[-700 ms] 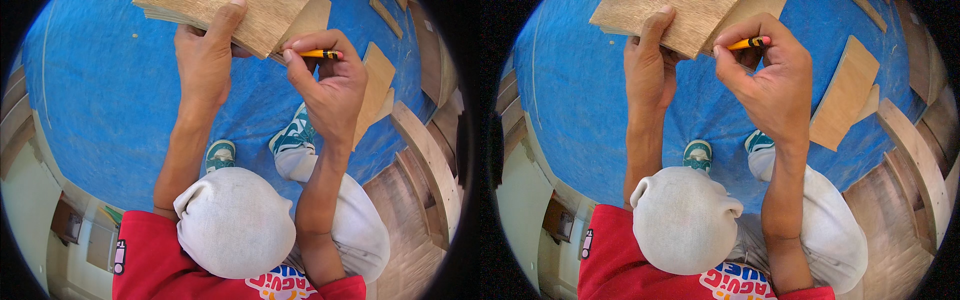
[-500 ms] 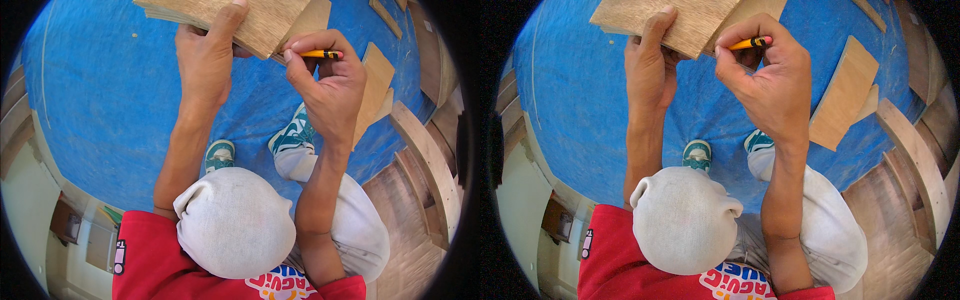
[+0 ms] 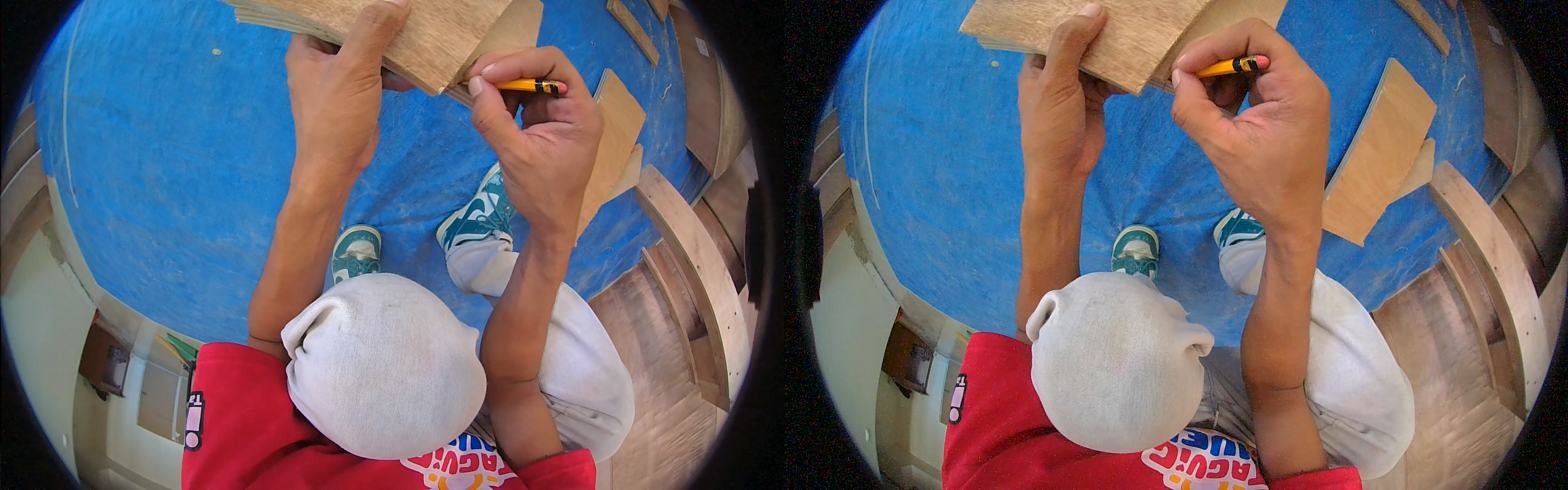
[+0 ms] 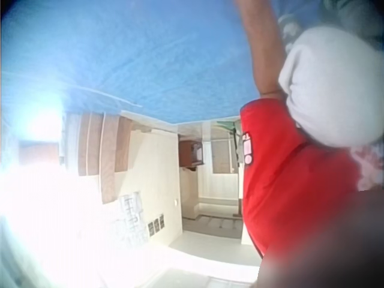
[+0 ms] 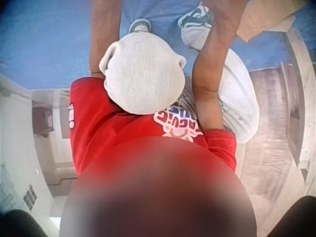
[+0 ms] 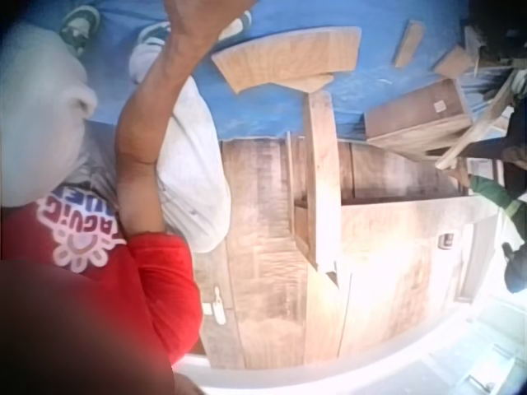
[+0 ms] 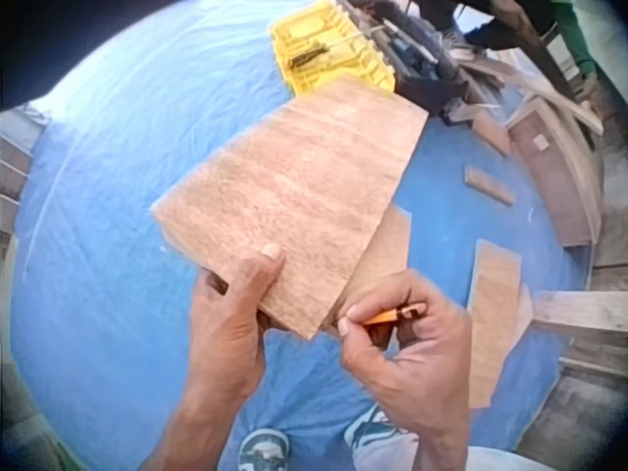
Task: The person marks wooden planks with a pencil and then uses a hand saw to cut them. They arrange the pieces on a blue tarp and cut along marked lines.
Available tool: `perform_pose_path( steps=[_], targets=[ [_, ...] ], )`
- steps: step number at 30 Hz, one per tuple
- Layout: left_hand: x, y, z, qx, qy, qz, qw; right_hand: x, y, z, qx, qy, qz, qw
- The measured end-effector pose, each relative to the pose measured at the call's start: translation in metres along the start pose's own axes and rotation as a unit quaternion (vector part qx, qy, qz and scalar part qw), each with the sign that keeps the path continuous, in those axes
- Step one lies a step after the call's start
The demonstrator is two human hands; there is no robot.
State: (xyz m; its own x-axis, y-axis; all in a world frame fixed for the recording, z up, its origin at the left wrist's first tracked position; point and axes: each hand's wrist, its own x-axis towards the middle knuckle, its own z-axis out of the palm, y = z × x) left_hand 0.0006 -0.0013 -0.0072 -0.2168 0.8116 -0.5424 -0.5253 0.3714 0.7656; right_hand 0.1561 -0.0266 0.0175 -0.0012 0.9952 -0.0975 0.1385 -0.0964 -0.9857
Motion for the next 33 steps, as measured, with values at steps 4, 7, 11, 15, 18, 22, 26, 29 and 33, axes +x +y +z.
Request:
perform_pose_path(
  steps=[4,7,11,15,18,22,26,29,33],
  targets=[
    [0.0005,-0.0008,-0.0025,-0.002,-0.011,0.004,1.000,-0.0002,0.0003,0.0000,0.002,0.001,-0.009,1.000],
    [0.0018,-0.0016,-0.0035,0.001,-0.005,-0.001,1.000,-0.0002,0.0005,0.0011,0.015,0.000,-0.007,1.000],
    [0.0029,-0.0009,-0.0030,-0.004,-0.019,0.009,1.000,-0.0006,-0.0005,0.0006,0.017,-0.003,0.002,1.000],
    [-0.0001,0.0023,-0.0016,0.003,-0.021,0.009,1.000,0.0005,0.0007,0.0008,0.012,-0.009,-0.005,1.000],
    [-0.0006,0.0055,-0.0008,0.002,-0.027,0.006,1.000,0.0004,0.0014,0.0012,0.009,-0.009,-0.005,1.000],
    [-0.0006,0.0038,0.0009,-0.001,-0.022,0.004,1.000,0.0001,0.0020,0.0008,-0.002,-0.010,0.000,1.000],
    [0.0028,0.0004,-0.0019,-0.005,-0.030,0.018,0.999,0.0004,0.0037,0.0021,0.011,-0.001,0.000,1.000],
    [0.0012,-0.0018,-0.0049,-0.001,-0.028,0.012,1.000,0.0009,0.0042,0.0030,0.009,0.001,0.002,1.000],
    [0.0036,-0.0042,-0.0044,-0.014,-0.028,0.019,0.999,0.0003,0.0025,0.0020,-0.010,-0.008,-0.004,1.000]
  ],
)
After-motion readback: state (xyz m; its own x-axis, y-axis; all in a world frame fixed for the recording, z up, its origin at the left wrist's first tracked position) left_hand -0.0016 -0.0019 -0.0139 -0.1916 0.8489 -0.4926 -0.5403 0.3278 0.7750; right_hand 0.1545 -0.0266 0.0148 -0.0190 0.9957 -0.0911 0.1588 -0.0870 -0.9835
